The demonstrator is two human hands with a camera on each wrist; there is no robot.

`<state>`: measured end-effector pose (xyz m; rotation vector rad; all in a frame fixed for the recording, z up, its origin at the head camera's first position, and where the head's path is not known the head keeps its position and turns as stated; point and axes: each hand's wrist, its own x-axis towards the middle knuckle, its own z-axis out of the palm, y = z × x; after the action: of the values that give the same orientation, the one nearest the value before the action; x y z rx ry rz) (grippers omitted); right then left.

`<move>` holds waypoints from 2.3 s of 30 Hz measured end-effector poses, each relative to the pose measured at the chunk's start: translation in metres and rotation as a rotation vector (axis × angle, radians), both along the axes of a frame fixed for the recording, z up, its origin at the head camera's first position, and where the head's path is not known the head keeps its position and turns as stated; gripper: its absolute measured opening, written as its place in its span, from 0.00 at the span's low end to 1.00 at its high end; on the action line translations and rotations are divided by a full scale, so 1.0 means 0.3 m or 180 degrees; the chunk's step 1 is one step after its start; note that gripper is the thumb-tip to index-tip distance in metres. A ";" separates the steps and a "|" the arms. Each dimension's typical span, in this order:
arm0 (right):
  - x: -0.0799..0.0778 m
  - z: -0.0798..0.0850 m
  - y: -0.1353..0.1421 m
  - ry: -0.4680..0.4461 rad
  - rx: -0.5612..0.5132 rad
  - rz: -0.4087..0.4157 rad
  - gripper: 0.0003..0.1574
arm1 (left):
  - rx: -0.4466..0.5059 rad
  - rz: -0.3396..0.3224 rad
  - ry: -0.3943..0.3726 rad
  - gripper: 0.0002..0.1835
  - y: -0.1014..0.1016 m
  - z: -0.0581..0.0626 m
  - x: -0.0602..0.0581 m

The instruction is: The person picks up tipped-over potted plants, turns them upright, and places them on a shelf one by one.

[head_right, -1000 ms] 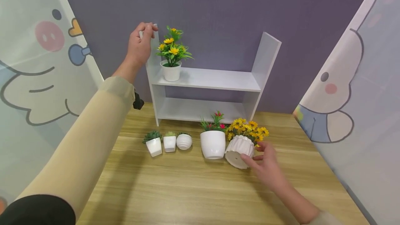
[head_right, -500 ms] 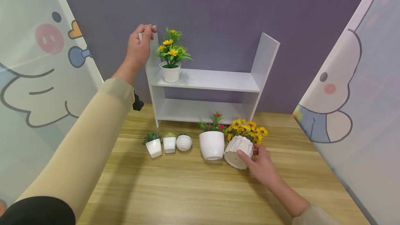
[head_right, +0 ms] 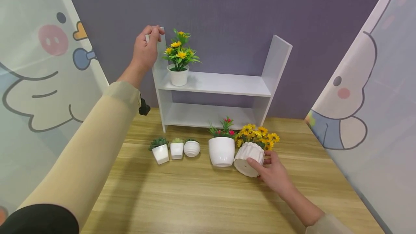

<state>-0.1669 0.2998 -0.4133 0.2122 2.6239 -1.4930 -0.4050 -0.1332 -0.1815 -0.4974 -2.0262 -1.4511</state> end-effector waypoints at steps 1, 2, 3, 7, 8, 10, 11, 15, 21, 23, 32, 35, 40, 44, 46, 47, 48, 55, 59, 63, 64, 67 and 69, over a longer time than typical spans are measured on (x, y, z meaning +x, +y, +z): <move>0.000 -0.001 0.001 0.0005 -0.0031 -0.0008 0.61 | -0.0003 0.0003 -0.0010 0.20 0.001 0.000 0.000; 0.001 -0.001 0.001 0.0008 -0.0053 -0.0017 0.60 | -0.0006 0.0008 -0.0013 0.20 0.003 0.001 0.000; 0.001 -0.002 0.001 0.0018 -0.0071 -0.0024 0.60 | -0.0011 0.0012 -0.0013 0.21 0.003 0.001 -0.001; 0.004 -0.005 0.003 0.0061 -0.0104 -0.0025 0.60 | -0.0023 0.0020 -0.0032 0.22 0.002 0.000 0.000; 0.004 -0.005 0.004 0.0068 -0.0094 -0.0023 0.61 | -0.0027 0.0023 -0.0035 0.22 0.003 0.000 0.000; 0.006 -0.005 0.007 0.0084 -0.0051 -0.0015 0.62 | -0.0020 0.0014 -0.0030 0.22 0.004 -0.001 0.001; 0.008 -0.004 0.009 0.0087 -0.0024 -0.0011 0.63 | -0.0017 0.0010 -0.0030 0.22 0.004 -0.001 0.001; 0.016 -0.001 0.015 0.0116 0.0116 0.0002 0.64 | -0.0002 0.0000 -0.0013 0.21 0.004 0.000 -0.001; 0.023 -0.004 0.023 0.0295 0.0260 0.0037 0.63 | -0.0011 0.0000 -0.0013 0.22 0.002 -0.001 0.000; 0.022 -0.007 0.024 0.0355 0.0254 0.0058 0.64 | -0.0031 0.0012 -0.0033 0.23 0.001 -0.002 0.001; 0.023 -0.012 0.025 0.0546 0.0234 0.0134 0.66 | -0.0058 0.0025 -0.0042 0.21 -0.001 -0.002 0.002; 0.032 -0.013 0.022 0.0619 0.0250 0.0155 0.66 | -0.0048 0.0006 -0.0018 0.21 0.000 -0.001 0.002; 0.036 -0.017 0.018 0.0716 0.0258 0.0208 0.67 | -0.0030 0.0000 0.0000 0.21 -0.003 -0.003 0.000; 0.027 -0.022 0.020 0.0701 0.0253 0.0220 0.68 | -0.0039 0.0012 -0.0002 0.21 -0.005 -0.006 -0.003; 0.022 -0.023 0.020 0.0699 0.0238 0.0214 0.68 | -0.0048 0.0022 0.0006 0.21 -0.006 -0.008 -0.003; 0.019 -0.024 0.020 0.0703 0.0235 0.0210 0.68 | -0.0055 0.0031 0.0011 0.21 -0.006 -0.009 -0.003; 0.017 -0.025 0.019 0.0710 0.0236 0.0207 0.68 | -0.0054 0.0032 0.0021 0.21 -0.006 -0.010 -0.003; -0.002 -0.030 0.022 0.0760 0.0303 0.0183 0.70 | -0.0041 -0.0003 0.0059 0.19 0.001 -0.010 -0.004; -0.010 -0.029 0.026 0.0794 0.0360 0.0189 0.70 | -0.0065 -0.0020 0.0049 0.18 0.007 -0.004 -0.006; -0.019 -0.030 0.025 0.0846 0.0435 0.0174 0.71 | -0.0077 -0.0008 0.0034 0.18 0.009 0.000 -0.007; -0.021 -0.030 0.025 0.0856 0.0448 0.0171 0.71 | -0.0074 -0.0008 0.0034 0.18 0.008 -0.001 -0.007; -0.028 -0.033 0.023 0.0897 0.0481 0.0157 0.70 | -0.0084 0.0009 0.0022 0.21 0.009 0.000 -0.006; -0.034 -0.035 0.023 0.0929 0.0488 0.0151 0.70 | -0.0084 0.0013 0.0015 0.22 0.008 0.000 -0.006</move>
<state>-0.1771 0.3066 -0.4237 -0.0605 2.9501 -1.4023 -0.4067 -0.1307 -0.1816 -0.5068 -2.0441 -1.4212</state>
